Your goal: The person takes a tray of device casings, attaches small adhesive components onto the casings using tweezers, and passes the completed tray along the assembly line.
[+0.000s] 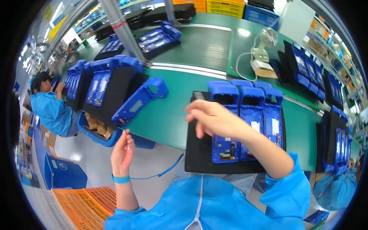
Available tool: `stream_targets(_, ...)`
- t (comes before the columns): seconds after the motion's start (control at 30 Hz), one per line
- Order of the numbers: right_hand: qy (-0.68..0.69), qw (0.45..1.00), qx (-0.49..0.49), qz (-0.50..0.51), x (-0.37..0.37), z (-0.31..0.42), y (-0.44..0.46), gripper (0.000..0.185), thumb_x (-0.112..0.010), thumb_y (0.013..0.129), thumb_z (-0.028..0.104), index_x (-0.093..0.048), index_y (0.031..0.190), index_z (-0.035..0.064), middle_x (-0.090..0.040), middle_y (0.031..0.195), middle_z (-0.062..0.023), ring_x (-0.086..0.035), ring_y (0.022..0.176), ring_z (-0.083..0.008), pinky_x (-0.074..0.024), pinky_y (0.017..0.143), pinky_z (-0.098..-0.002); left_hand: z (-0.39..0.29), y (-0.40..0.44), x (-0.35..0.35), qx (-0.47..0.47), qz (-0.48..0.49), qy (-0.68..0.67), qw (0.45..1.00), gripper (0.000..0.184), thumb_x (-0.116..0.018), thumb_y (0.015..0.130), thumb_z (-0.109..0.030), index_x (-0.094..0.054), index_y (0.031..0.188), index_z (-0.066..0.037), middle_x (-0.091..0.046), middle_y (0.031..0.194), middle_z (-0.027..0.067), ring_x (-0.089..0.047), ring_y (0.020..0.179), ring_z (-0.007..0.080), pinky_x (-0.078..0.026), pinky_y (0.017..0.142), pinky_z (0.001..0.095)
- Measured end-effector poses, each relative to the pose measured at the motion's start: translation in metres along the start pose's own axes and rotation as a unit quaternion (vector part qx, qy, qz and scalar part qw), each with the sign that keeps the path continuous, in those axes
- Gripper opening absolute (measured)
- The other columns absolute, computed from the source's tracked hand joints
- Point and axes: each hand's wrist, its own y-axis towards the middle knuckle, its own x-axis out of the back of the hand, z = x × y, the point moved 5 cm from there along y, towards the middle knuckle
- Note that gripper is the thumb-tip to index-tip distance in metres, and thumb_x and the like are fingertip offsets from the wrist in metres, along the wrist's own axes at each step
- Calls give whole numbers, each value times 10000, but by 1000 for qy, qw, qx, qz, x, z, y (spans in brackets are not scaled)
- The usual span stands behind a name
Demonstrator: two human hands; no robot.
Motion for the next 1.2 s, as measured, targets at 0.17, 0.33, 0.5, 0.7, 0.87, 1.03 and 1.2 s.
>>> stream_targets(0.17, -366, 877, 196, -241, -33, 12, 115, 382, -604, 780, 211, -487, 1059, -22, -571, 972, -156, -565, 758, -269, -455, 697, -356, -59, 15, 50, -235, -121, 133, 955, 240, -625, 821, -157, -588, 978, 22, -545, 722, -8, -479, 608, 47, -366, 519, 156)
stream_targets(0.33, -329, 924, 47, -189, -21, -18, 185, 517, -686, 640, 326, -531, 1004, -7, -533, 985, -163, -552, 918, -279, -462, 738, -376, -58, 26, 15, -272, -107, 328, 898, 205, -688, 759, -124, -623, 887, 23, -498, 631, -39, -415, 522, 19, -299, 457, 164)
stream_targets(0.5, -376, 890, 143, -216, -30, 28, 182, 519, -654, 604, 378, -581, 914, -31, -570, 858, -168, -579, 811, -290, -469, 725, -376, -71, 36, 27, -252, -121, 318, 906, 251, -620, 828, -205, -575, 656, -28, -397, 485, -48, -353, 418, 30, -240, 400, 174)
stream_targets(0.7, -341, 897, 181, -214, -64, 94, 253, 554, -707, 616, 416, -593, 959, -4, -564, 917, -170, -576, 839, -286, -467, 727, -363, -115, 77, 48, -229, -120, 273, 926, 266, -607, 838, -226, -542, 663, -37, -429, 523, -37, -354, 415, 29, -232, 376, 178)
stream_targets(0.87, -344, 853, 275, -280, -85, 72, 238, 429, -699, 682, 282, -549, 995, 30, -546, 922, -143, -567, 848, -309, -468, 732, -369, -118, 73, 64, -302, -212, 326, 870, 373, -612, 833, -208, -547, 1078, 66, -457, 586, -39, -373, 459, 15, -265, 393, 168)
stream_targets(1.03, -239, 968, 81, -11, -67, 19, 111, 198, -501, 856, 193, -566, 906, 12, -615, 703, -80, -561, 526, -198, -467, 531, -309, -82, 35, 80, -255, -175, 250, 918, 219, -522, 894, -205, -592, 932, -1, -312, 551, -81, -255, 458, 5, -162, 405, 183)
stream_targets(1.2, -54, 930, -160, 327, -90, -57, -54, 303, -394, 924, 239, -574, 981, 3, -637, 785, -38, -525, 442, -120, -446, 481, -263, -16, 43, -15, -63, 86, 318, 942, 236, -500, 902, -198, -589, 938, 17, -301, 518, -66, -258, 431, 10, -165, 387, 192)
